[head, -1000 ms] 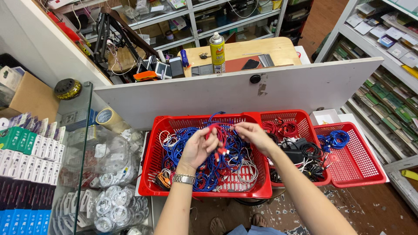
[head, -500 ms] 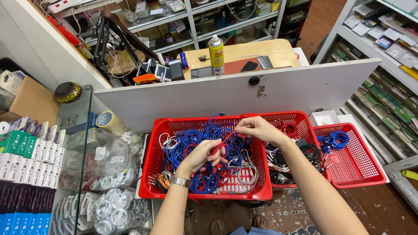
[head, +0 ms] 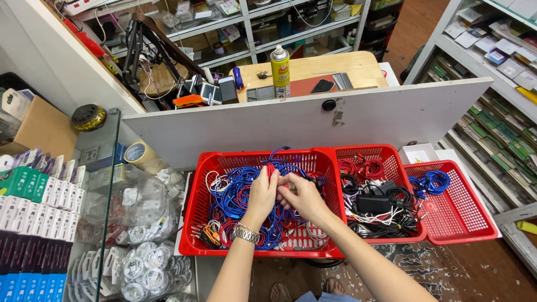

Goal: The person sorts through a large pile of tangled cables in a red basket, untangling and coiling them by hand. They separate the cables by color and type, placing the coiled blue cables into a separate basket.

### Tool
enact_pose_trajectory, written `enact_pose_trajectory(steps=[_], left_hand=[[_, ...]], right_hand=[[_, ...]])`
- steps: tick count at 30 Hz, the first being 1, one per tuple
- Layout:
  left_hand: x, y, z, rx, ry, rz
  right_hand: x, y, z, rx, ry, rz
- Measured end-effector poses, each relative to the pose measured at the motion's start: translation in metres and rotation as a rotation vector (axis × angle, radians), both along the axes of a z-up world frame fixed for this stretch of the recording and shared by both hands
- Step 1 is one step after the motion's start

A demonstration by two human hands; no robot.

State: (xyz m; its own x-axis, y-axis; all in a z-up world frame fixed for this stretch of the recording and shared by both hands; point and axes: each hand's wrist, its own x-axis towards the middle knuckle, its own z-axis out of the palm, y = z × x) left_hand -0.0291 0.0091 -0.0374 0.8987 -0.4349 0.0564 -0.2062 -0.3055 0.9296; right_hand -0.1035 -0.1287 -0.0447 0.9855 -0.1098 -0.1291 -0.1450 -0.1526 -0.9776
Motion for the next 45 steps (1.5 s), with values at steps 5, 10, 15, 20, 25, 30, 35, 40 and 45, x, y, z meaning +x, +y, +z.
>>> enact_pose_trajectory(steps=[5,10,15,20,25,30,35,40,45], left_hand=[[0.006,0.009,-0.006,-0.293,0.349,-0.209],[0.007,0.009,-0.010,-0.336,0.511,-0.275],[0.002,-0.016,-0.015,-0.383,0.444,-0.156],[-0.008,-0.028,-0.023,-0.462,0.730,-0.311],[0.001,-0.041,-0.032,-0.699,0.880,-0.559],[0.011,-0.073,-0.043,-0.425,0.768,-0.551],[0.010,-0.123,-0.062,-0.341,0.501,-0.442],[-0.001,-0.161,-0.070,-0.199,0.328,-0.203],[-0.004,-0.186,-0.061,-0.059,0.024,-0.002]], right_hand=[[0.003,-0.010,0.020,-0.029,-0.204,-0.024],[-0.004,-0.015,0.010,0.326,0.014,0.166],[0.008,-0.035,-0.013,0.284,-0.059,0.024],[0.002,-0.073,-0.016,0.414,0.035,0.033],[-0.024,-0.102,-0.010,0.775,0.086,0.205],[-0.023,-0.127,-0.023,0.520,0.062,0.048],[-0.010,-0.155,-0.035,0.258,-0.050,-0.076],[-0.006,-0.162,-0.026,-0.377,0.085,-0.339],[-0.012,-0.173,-0.032,-0.174,0.000,-0.358]])
